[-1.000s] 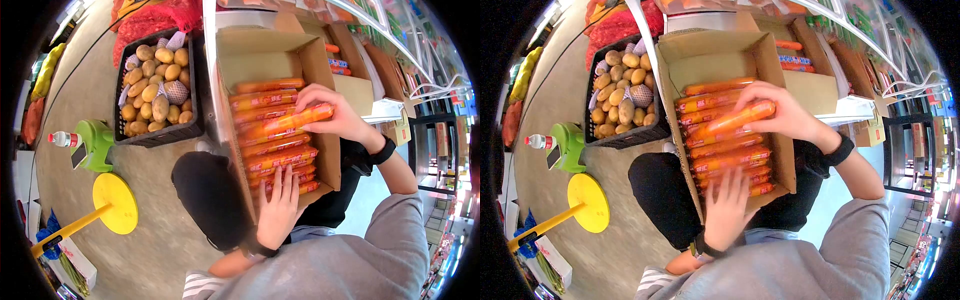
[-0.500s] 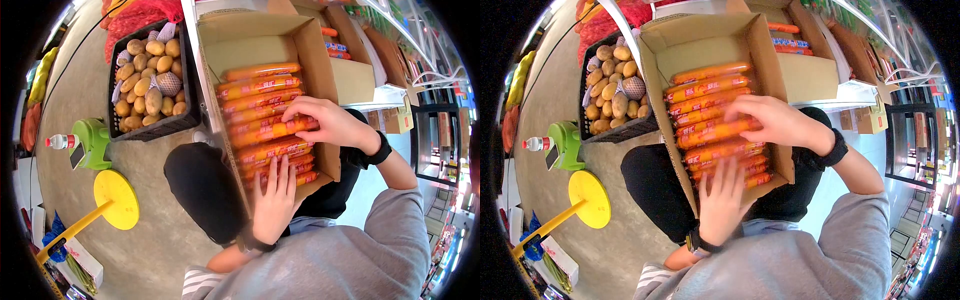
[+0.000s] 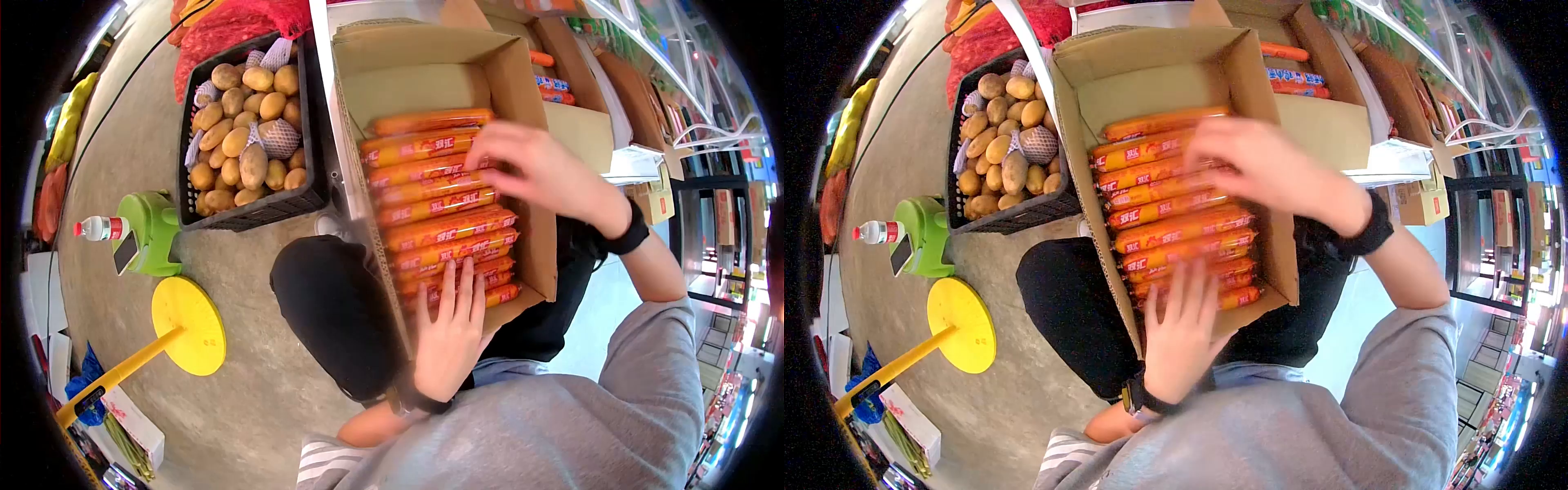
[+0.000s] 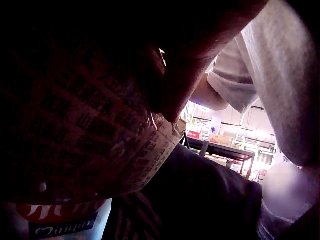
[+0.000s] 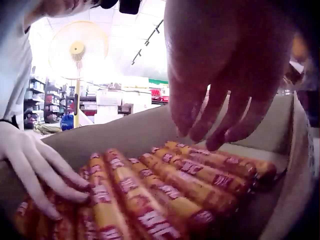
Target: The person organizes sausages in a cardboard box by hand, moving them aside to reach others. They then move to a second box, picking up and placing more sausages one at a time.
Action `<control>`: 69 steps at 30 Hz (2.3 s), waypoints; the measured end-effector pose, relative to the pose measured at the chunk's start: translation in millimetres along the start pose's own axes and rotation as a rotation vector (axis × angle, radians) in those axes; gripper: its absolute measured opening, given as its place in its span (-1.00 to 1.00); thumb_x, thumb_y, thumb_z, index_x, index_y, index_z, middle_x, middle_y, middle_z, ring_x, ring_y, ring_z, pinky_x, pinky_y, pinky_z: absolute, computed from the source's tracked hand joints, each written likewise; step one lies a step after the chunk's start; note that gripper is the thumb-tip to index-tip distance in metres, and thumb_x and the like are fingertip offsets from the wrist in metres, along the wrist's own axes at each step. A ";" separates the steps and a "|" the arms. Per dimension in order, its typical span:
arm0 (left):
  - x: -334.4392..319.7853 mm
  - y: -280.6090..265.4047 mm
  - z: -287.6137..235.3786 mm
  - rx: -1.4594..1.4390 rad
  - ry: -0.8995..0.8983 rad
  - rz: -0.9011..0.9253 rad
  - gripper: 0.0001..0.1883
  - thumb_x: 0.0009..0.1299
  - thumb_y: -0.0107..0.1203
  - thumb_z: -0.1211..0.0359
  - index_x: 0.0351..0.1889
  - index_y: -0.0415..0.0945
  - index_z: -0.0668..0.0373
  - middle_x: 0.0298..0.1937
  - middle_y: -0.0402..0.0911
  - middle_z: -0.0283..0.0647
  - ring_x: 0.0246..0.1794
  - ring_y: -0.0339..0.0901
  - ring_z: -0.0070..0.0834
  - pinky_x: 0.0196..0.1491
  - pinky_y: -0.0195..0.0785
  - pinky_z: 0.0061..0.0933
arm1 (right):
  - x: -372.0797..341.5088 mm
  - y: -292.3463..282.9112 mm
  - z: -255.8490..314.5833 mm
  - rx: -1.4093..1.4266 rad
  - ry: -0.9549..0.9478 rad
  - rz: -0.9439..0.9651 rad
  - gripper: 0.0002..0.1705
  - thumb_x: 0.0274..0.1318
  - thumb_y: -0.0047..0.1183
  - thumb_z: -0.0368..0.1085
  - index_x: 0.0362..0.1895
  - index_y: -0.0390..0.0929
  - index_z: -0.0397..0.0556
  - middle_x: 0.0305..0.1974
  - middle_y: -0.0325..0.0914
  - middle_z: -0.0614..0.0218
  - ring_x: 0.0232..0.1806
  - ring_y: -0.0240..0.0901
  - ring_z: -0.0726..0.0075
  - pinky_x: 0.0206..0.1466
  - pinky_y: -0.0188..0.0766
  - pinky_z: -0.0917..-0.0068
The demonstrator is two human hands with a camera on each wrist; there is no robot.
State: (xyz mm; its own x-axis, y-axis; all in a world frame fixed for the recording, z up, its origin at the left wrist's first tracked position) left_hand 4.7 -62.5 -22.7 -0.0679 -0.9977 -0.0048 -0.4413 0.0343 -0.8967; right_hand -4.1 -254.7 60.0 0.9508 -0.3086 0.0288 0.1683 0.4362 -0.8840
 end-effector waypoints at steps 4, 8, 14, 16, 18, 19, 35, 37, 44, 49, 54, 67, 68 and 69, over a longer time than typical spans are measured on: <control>0.2 1.4 -0.3 0.009 0.013 -0.012 -0.12 0.13 0.26 -0.04 0.38 0.23 0.13 0.52 0.06 -0.09 0.54 -0.04 -0.20 0.40 -0.08 0.10 | 21.9 -11.1 -38.5 -0.360 0.072 -0.083 -0.73 -0.03 0.14 -0.48 -0.17 0.46 -0.08 -0.21 0.47 0.20 -0.09 0.46 0.02 -0.08 0.44 0.23; -0.6 0.7 0.3 0.010 0.003 -0.019 -0.12 0.15 0.24 -0.06 0.39 0.22 0.13 0.52 0.05 -0.10 0.53 -0.02 -0.20 0.40 -0.06 0.10 | 30.4 1.8 -64.1 -0.521 0.143 0.059 -0.60 -0.04 0.10 -0.45 -0.03 0.44 -0.11 -0.13 0.48 0.08 -0.03 0.45 -0.08 -0.02 0.43 0.12; -1.0 1.5 0.3 0.006 0.008 -0.018 -0.12 0.15 0.24 -0.05 0.39 0.22 0.13 0.52 0.06 -0.09 0.53 -0.01 -0.20 0.40 -0.08 0.11 | 24.0 1.7 -77.6 -0.552 0.051 0.047 -0.56 -0.03 0.12 -0.47 0.00 0.34 -0.07 -0.14 0.46 0.13 -0.06 0.44 -0.06 -0.04 0.42 0.15; -2.0 2.5 0.8 -0.005 -0.007 -0.018 -0.12 0.15 0.25 -0.05 0.39 0.22 0.14 0.52 0.06 -0.09 0.53 -0.01 -0.20 0.41 -0.09 0.11 | 23.8 -20.0 -37.8 -0.511 -0.074 -0.087 -0.60 0.06 0.05 -0.47 0.04 0.40 -0.09 -0.14 0.48 0.11 -0.08 0.47 -0.02 0.00 0.45 0.27; -1.1 1.5 -0.4 -0.004 0.000 -0.037 -0.12 0.14 0.25 -0.05 0.38 0.23 0.14 0.51 0.08 -0.08 0.52 -0.01 -0.19 0.41 -0.11 0.10 | 15.9 -38.5 -16.4 -0.422 -0.020 -0.113 -0.63 0.10 0.03 -0.47 0.05 0.44 -0.10 -0.13 0.50 0.13 -0.09 0.50 0.06 0.00 0.45 0.35; -0.4 0.8 0.2 -0.008 -0.006 -0.038 -0.12 0.14 0.25 -0.05 0.38 0.23 0.14 0.51 0.08 -0.08 0.52 -0.01 -0.19 0.41 -0.11 0.10 | 10.2 -47.4 -11.6 -0.342 0.041 -0.149 -0.65 0.14 0.01 -0.47 0.05 0.48 -0.11 -0.12 0.53 0.16 -0.10 0.54 0.15 0.00 0.45 0.43; -10.4 -7.6 -9.4 -0.130 0.135 -0.217 -0.82 0.18 0.20 0.24 -0.30 0.55 0.02 -0.19 0.53 -0.41 -0.13 0.46 -0.42 -0.02 0.23 -0.26 | -47.8 0.3 -5.7 -0.104 0.247 0.006 -0.62 0.07 -0.08 -0.54 0.02 0.49 -0.17 -0.19 0.50 0.14 -0.17 0.48 0.09 -0.03 0.44 0.47; -9.9 -8.4 -10.3 -0.128 0.145 -0.212 -0.82 0.17 0.20 0.24 -0.30 0.55 0.03 -0.19 0.54 -0.41 -0.15 0.47 -0.45 -0.06 0.25 -0.33 | -47.8 5.7 -5.0 -0.154 0.162 -0.024 -0.58 0.03 -0.08 -0.54 0.05 0.48 -0.15 -0.16 0.48 0.16 -0.11 0.46 0.08 0.01 0.43 0.44; -12.4 -17.3 -16.5 -0.088 0.213 -0.294 -0.84 0.15 0.23 0.27 -0.31 0.62 0.03 -0.23 0.60 -0.46 -0.29 0.50 -0.54 -0.15 0.27 -0.44 | -44.8 27.0 2.2 -0.261 -0.002 0.026 -0.57 -0.03 -0.02 -0.51 0.03 0.47 -0.12 -0.06 0.44 0.20 0.05 0.40 0.09 0.12 0.41 0.35; -12.7 -43.4 -21.4 -0.032 0.176 -0.433 -0.81 0.10 0.28 0.25 -0.31 0.67 -0.03 -0.22 0.64 -0.56 -0.32 0.50 -0.61 -0.21 0.22 -0.51 | -60.4 -15.9 17.1 -0.222 -0.004 -0.300 -0.72 0.00 0.07 -0.44 -0.11 0.55 -0.06 -0.13 0.49 0.25 0.00 0.42 0.14 0.06 0.41 0.32; -3.8 -58.9 -24.5 0.008 0.089 -0.484 -0.82 0.02 0.34 0.17 -0.39 0.70 -0.19 -0.19 0.67 -0.64 -0.31 0.49 -0.66 -0.12 0.02 -0.42 | -113.2 -33.8 27.2 -0.173 0.059 -0.398 -0.72 0.01 0.17 -0.27 -0.13 0.63 0.02 -0.14 0.52 0.29 -0.03 0.41 0.05 0.06 0.39 0.18; 42.7 -79.3 -17.8 0.181 -0.027 -0.539 -0.85 0.05 0.24 0.19 -0.43 0.72 -0.10 -0.23 0.67 -0.66 -0.34 0.40 -0.59 -0.09 0.00 -0.38 | -142.4 23.8 36.2 0.092 0.172 -0.721 -0.62 -0.28 0.27 -0.41 -0.21 0.69 0.14 -0.15 0.54 0.47 -0.09 0.30 0.18 0.00 0.31 0.35; 49.0 -81.3 -14.8 0.187 -0.060 -0.541 -0.85 0.07 0.23 0.20 -0.42 0.72 -0.08 -0.25 0.67 -0.64 -0.32 0.40 -0.58 -0.08 0.01 -0.37 | -139.4 23.8 33.6 0.106 0.147 -0.711 -0.61 -0.26 0.26 -0.41 -0.20 0.68 0.14 -0.13 0.53 0.46 -0.08 0.31 0.16 0.02 0.31 0.33; 53.7 -82.6 -11.5 0.192 -0.096 -0.539 -0.85 0.09 0.23 0.21 -0.41 0.72 -0.06 -0.27 0.67 -0.63 -0.30 0.40 -0.57 -0.07 0.02 -0.36 | -136.7 24.0 31.9 0.124 0.124 -0.697 -0.61 -0.25 0.25 -0.41 -0.18 0.67 0.13 -0.12 0.52 0.45 -0.06 0.31 0.15 0.03 0.32 0.32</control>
State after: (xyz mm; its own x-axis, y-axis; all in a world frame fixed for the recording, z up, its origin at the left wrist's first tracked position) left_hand 27.2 -118.3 56.3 0.2064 -0.8727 0.4426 -0.2201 -0.4821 -0.8480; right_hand -121.8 -175.0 49.7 0.5760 -0.6408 0.5076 0.7608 0.1930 -0.6196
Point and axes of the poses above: each hand's wrist, its own x-axis towards the middle knuckle, its own y-axis out of the palm, z = x × y, the point moved 7 cm from there along x, towards the middle knuckle
